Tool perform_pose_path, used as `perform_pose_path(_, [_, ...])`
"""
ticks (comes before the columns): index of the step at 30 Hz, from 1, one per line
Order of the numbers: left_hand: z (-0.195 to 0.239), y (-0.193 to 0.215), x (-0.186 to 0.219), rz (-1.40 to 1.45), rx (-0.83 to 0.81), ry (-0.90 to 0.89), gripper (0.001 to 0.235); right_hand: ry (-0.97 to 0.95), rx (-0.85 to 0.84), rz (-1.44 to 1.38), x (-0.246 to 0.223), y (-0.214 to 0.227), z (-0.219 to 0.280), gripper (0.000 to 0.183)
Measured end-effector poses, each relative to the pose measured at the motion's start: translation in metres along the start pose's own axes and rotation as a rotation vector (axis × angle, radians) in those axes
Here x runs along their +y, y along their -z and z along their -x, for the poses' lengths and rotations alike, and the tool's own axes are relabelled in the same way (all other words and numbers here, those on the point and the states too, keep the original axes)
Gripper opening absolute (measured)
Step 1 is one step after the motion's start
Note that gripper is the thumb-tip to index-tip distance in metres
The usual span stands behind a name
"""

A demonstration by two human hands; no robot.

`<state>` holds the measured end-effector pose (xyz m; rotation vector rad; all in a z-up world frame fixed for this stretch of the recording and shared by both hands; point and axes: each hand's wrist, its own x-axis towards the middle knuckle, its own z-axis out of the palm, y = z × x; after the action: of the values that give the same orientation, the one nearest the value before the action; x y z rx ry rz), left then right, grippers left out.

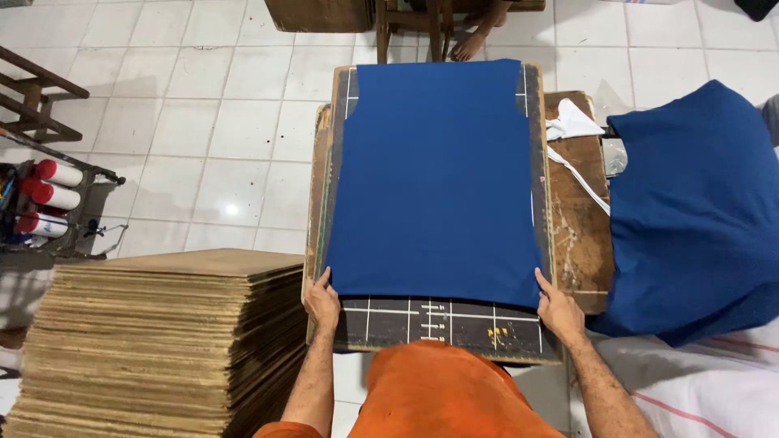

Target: The person repeatedly places a blue fabric piece onto a gridded printing board, smooths it flat, and then removes it to repeat the cycle. They handle stacks of cardboard and the fabric by hand without using tools.

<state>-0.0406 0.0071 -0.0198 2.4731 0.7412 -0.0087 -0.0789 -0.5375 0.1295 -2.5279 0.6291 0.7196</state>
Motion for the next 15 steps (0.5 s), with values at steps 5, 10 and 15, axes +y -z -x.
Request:
perform_pose_path(5, [0.033, 0.01, -0.006, 0.081, 0.061, -0.011, 0.045, 0.026, 0.025, -0.037, 0.018, -0.012, 0.024, 0.062])
perform_pose_path(10, [0.056, 0.026, -0.002, 0.003, 0.069, -0.018, 0.047, 0.019, 0.022, 0.0, 0.033, -0.021, 0.035, 0.063])
perform_pose_path(15, [0.075, 0.037, -0.003, 0.013, 0.075, -0.015, 0.049, 0.04, 0.013, -0.02, 0.035, -0.02, 0.058, 0.062])
